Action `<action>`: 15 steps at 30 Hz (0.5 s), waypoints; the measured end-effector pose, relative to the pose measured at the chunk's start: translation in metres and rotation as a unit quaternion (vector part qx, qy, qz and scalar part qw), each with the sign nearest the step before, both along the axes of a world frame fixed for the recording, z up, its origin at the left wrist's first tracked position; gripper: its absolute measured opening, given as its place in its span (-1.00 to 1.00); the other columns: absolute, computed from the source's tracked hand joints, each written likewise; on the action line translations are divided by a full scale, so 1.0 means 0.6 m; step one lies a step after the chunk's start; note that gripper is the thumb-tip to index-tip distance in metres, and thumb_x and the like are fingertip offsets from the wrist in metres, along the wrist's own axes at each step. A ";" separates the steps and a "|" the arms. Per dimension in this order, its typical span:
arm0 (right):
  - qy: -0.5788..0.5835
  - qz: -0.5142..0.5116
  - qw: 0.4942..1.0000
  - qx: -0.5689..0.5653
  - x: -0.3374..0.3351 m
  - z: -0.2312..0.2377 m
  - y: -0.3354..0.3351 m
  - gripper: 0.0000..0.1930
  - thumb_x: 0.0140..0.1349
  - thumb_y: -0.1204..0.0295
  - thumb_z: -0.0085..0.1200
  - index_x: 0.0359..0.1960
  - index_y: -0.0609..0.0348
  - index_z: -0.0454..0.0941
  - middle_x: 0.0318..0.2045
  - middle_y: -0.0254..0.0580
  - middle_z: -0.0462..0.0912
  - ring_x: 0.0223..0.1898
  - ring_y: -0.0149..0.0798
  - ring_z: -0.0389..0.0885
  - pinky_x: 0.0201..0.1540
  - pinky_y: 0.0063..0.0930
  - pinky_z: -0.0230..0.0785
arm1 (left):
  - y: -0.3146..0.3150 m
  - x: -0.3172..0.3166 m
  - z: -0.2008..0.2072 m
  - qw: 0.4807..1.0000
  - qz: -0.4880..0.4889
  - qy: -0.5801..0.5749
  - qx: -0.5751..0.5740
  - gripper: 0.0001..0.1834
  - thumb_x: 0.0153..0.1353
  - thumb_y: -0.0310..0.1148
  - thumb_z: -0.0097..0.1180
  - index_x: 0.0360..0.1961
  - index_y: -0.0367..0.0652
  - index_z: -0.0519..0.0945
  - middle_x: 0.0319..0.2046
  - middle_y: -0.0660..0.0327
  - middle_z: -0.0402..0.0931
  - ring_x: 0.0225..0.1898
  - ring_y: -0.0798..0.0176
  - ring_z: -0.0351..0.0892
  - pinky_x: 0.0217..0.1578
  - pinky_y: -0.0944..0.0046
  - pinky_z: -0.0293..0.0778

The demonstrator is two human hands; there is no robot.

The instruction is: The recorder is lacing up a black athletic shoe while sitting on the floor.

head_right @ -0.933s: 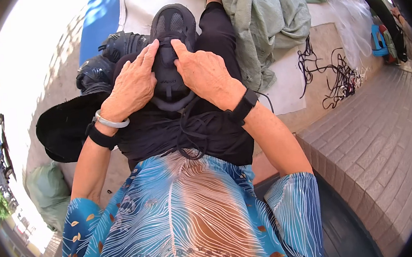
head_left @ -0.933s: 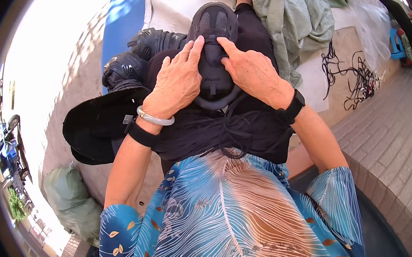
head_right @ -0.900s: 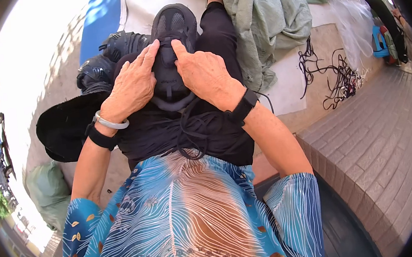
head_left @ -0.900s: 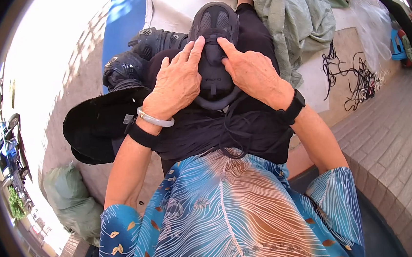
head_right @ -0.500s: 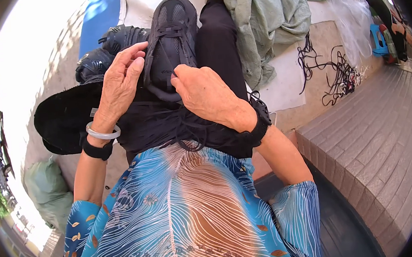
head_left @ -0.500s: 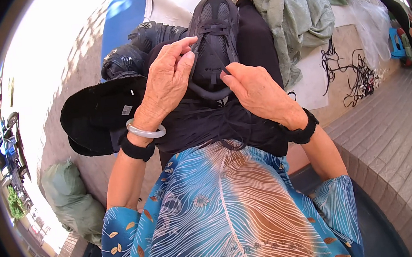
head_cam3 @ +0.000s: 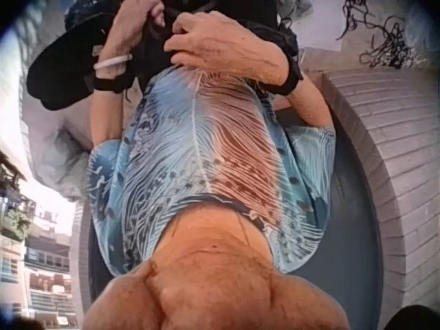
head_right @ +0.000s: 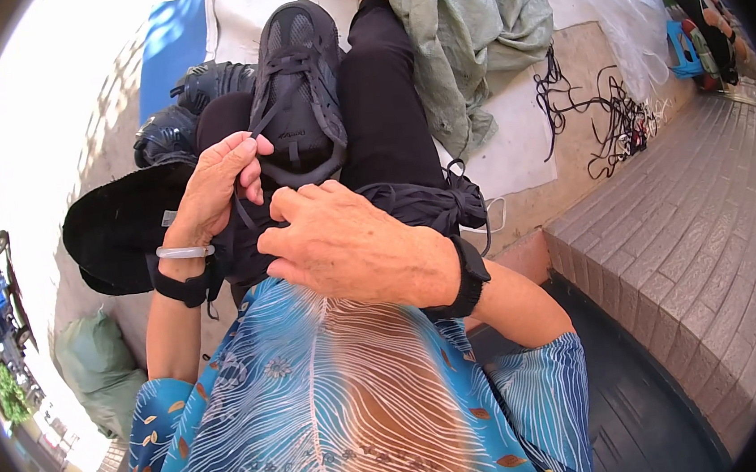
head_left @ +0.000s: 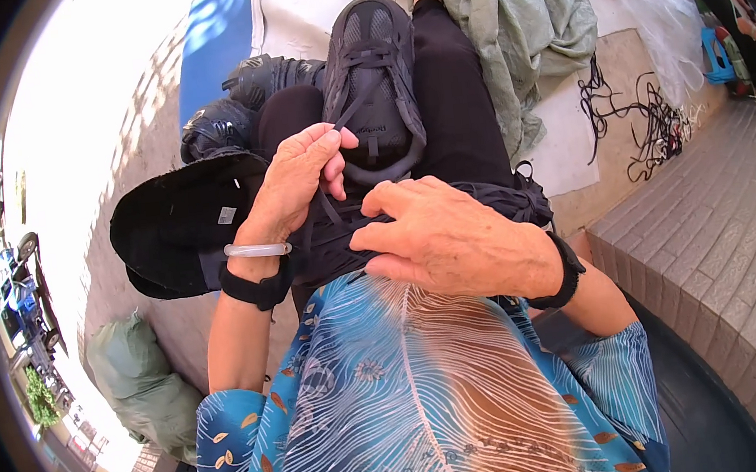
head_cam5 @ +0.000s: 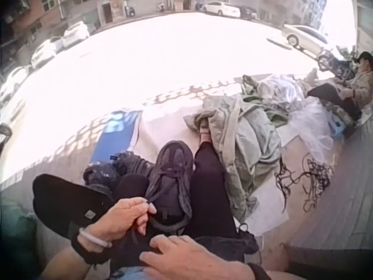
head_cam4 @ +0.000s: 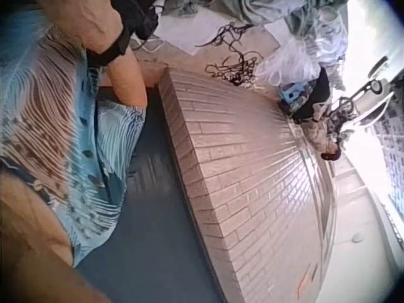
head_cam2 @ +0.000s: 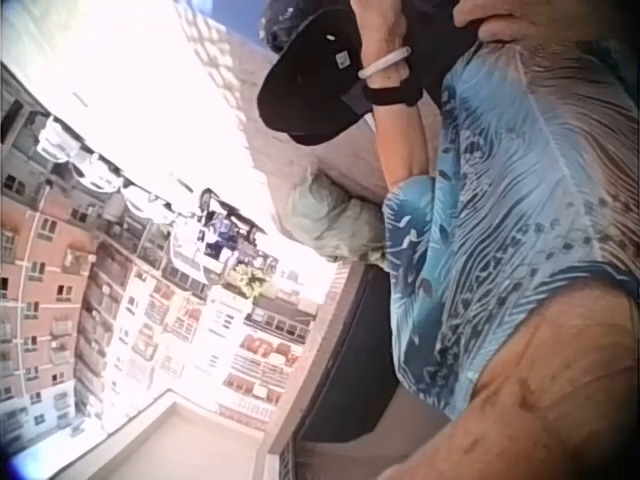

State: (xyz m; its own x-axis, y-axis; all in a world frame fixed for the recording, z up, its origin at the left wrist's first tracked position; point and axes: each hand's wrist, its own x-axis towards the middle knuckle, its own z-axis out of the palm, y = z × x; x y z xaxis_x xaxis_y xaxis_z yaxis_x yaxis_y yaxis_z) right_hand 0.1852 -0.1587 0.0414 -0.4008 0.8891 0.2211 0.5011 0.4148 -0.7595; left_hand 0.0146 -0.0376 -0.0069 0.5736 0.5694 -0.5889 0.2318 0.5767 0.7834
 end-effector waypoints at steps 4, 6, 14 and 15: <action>0.081 -0.102 0.987 -0.093 0.070 0.034 0.018 -0.80 0.14 0.42 0.15 -0.23 0.25 0.56 -0.42 -0.10 0.54 -0.43 -0.08 0.55 -0.38 -0.35 0.39 | -0.007 -0.014 -0.011 0.999 -0.006 0.000 -0.040 -0.77 0.37 -0.26 -0.08 -0.29 -0.21 0.48 -0.70 0.43 0.23 -0.70 0.51 0.26 -0.59 0.46 0.37; 0.086 -0.141 0.981 -0.101 0.091 0.047 0.019 -0.82 0.13 0.47 0.14 -0.24 0.26 0.57 -0.47 -0.09 0.57 -0.48 -0.12 0.55 -0.39 -0.39 0.39 | -0.004 -0.004 0.007 0.999 -0.034 0.004 -0.024 -0.77 0.37 -0.27 -0.09 -0.30 -0.21 0.48 -0.70 0.43 0.22 -0.70 0.52 0.24 -0.59 0.46 0.37; 0.250 -0.274 0.926 0.074 0.138 0.106 0.003 -0.64 0.11 0.30 0.24 -0.19 0.35 0.54 -0.55 -0.33 0.45 -0.53 -0.39 0.44 -0.45 -0.55 0.28 | -0.014 -0.018 -0.018 0.995 -0.068 0.062 0.036 -0.77 0.35 -0.31 -0.09 -0.34 -0.23 0.51 -0.64 0.40 0.31 -0.62 0.52 0.31 -0.52 0.49 0.39; 0.263 -0.285 0.913 0.130 0.148 0.124 -0.008 -0.57 0.14 0.19 0.20 -0.15 0.35 0.51 -0.56 -0.37 0.40 -0.55 -0.38 0.40 -0.46 -0.55 0.25 | -0.012 -0.028 -0.022 0.993 -0.080 0.069 0.047 -0.77 0.34 -0.31 -0.08 -0.35 -0.23 0.52 -0.62 0.39 0.33 -0.59 0.52 0.33 -0.51 0.49 0.39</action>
State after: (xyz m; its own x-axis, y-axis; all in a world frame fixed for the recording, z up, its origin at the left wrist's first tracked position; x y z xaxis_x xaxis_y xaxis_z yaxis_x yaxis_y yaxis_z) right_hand 0.2739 -0.1633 0.1156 0.3330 0.8100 0.4827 0.2867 0.4007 -0.8702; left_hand -0.0019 -0.0449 -0.0203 0.5791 0.5340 -0.6161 0.4230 0.4492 0.7869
